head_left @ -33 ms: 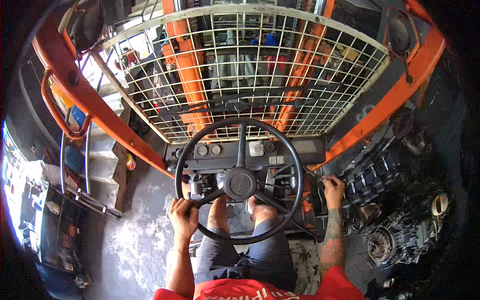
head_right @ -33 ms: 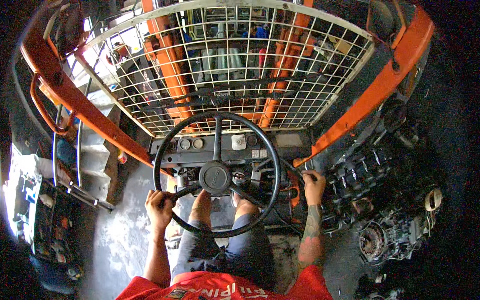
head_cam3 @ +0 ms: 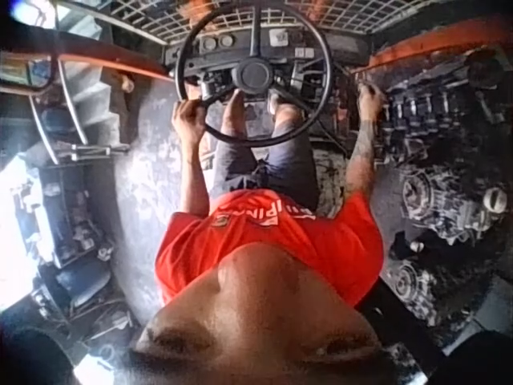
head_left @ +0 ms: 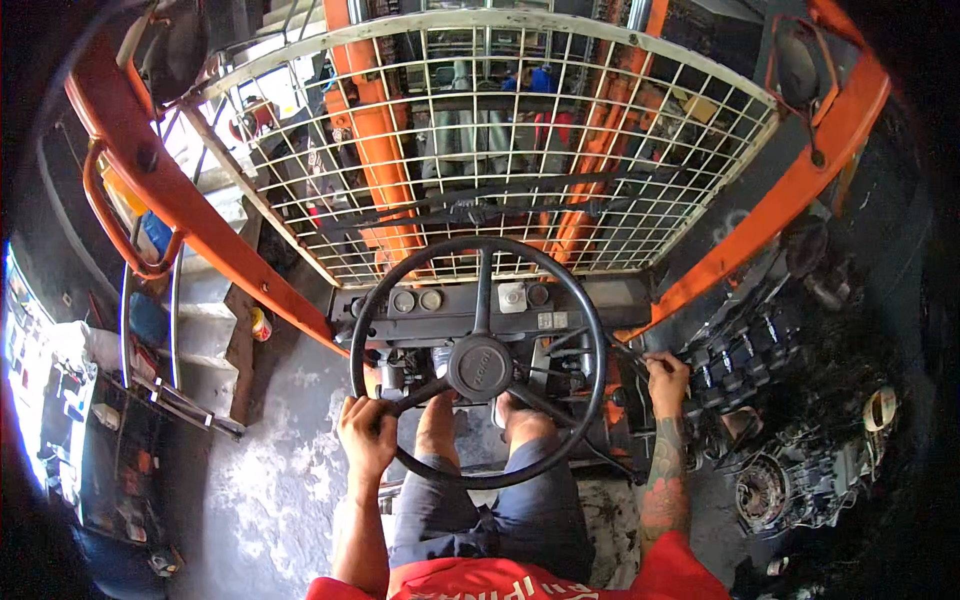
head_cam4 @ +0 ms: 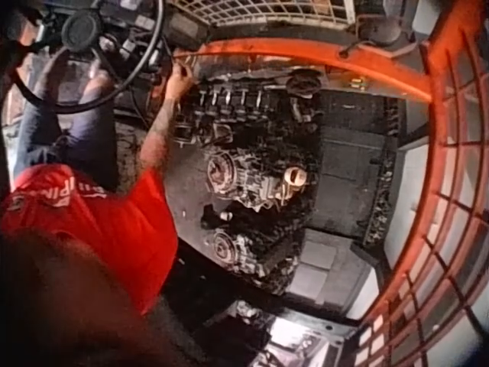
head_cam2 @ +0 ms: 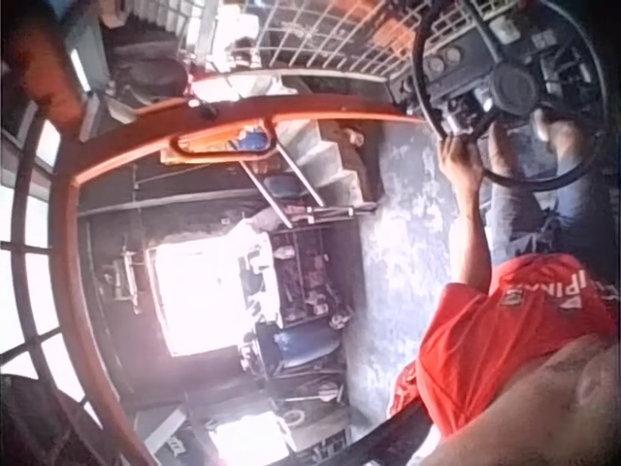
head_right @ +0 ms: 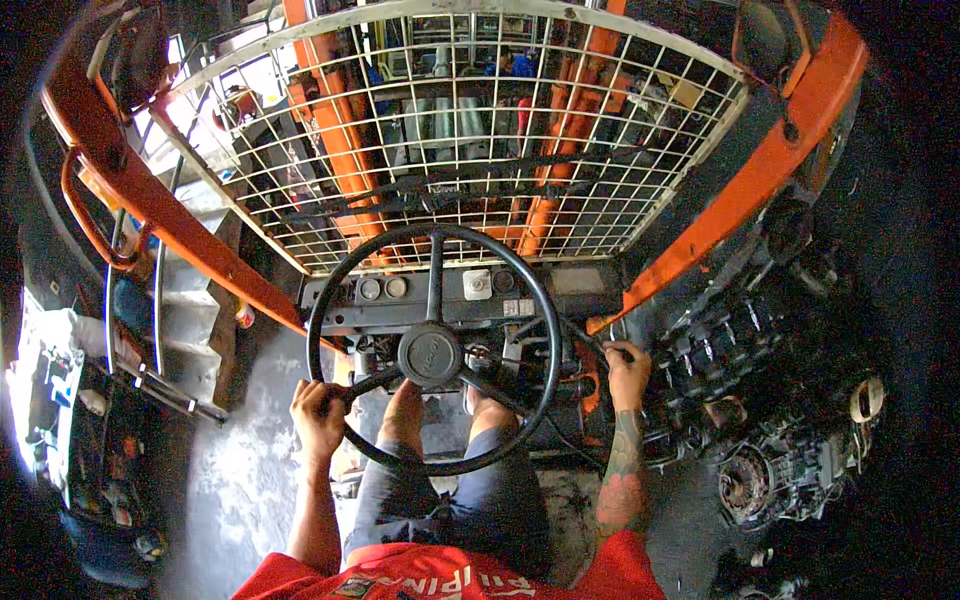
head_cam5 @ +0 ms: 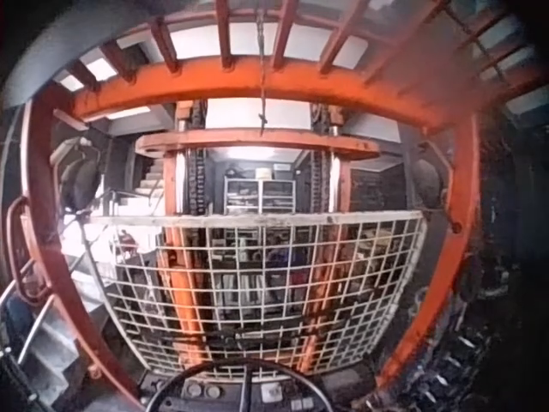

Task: Operating a forklift in an auto repair environment.

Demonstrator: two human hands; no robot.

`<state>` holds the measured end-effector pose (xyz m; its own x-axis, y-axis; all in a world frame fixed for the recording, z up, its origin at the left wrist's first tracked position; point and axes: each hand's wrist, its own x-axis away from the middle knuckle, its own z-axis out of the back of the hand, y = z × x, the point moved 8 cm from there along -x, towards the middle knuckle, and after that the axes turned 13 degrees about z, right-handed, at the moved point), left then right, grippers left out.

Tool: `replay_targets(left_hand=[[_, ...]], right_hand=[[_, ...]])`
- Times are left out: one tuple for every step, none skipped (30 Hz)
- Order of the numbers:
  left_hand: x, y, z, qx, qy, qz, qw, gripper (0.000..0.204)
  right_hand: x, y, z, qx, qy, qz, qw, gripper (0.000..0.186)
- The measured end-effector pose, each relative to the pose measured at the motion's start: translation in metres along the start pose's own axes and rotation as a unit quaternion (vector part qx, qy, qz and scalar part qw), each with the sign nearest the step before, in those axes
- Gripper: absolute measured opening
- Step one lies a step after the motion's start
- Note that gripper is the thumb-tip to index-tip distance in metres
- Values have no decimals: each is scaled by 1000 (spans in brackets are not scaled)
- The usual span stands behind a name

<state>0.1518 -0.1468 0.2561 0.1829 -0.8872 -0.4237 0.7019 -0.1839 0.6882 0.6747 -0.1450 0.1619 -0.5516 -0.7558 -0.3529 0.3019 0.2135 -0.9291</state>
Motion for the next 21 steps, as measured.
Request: replay_targets(left_hand=[[0,1,0,0,1,-1,1000,3],[0,3,1,0,3,-1,1000,3],[1,4,0,-1,5,0,1000,3],[2,2,-1,-1,5,0,1000,3],[2,-1,-2,-3,8,-3,1000,3],[1,-4,-2,-6,11,-6,1000,3],[1,-4,-4,-5,9,-5,1000,3],[0,-3,-4,-1,8,-6,1000,3],[-1,0,-3,3,7,-6,1000,4],[-2,6,-1,3,13,-3,1000,6],[-1,2,-4,-5,11,4,1000,7],[0,-2,-6,-13,9,10,1000,8],[-1,-1,-7,-17,5,12,1000,8],[-2,4,-6,-11,6,7,1000,8],[-3,8,-6,-6,7,3,1000,9],[-3,8,-6,-9,5,3,1000,9],[-3,7,-4,-12,6,4,1000,9],[-2,6,-2,-15,9,5,1000,9],[-2,7,-3,-15,11,4,1000,9],[-2,6,-4,-12,5,5,1000,9],[-2,6,-5,-9,0,5,1000,9]], right_hand=[[1,-3,1,26,6,15,1000,11],[1,-5,1,25,7,16,1000,11],[2,-5,0,25,-6,2,1000,11],[4,-5,-1,24,-18,-12,999,11],[4,-7,-5,22,-20,-11,1000,11],[4,-9,-7,19,-15,-4,1000,11],[5,-11,-6,19,-9,2,1000,11],[4,-10,-5,21,-9,0,1000,11],[2,-14,-7,40,-14,23,999,11],[1,-19,-8,59,-21,45,997,11],[0,-21,-9,60,-23,41,997,11],[0,-22,-8,50,-20,19,998,11],[2,-20,-8,39,-15,-4,999,11],[-2,-11,-4,45,-19,10,999,12],[-4,-8,-4,30,-21,3,999,12],[-6,-7,-5,15,-22,-3,1000,12],[-6,-8,-6,13,-22,-5,1000,12],[-7,-9,-8,24,-33,-15,999,12],[-9,-10,-9,35,-45,-20,998,13],[-11,-7,-9,34,-45,-17,998,13],[-13,-2,-7,23,-25,-5,999,12]])
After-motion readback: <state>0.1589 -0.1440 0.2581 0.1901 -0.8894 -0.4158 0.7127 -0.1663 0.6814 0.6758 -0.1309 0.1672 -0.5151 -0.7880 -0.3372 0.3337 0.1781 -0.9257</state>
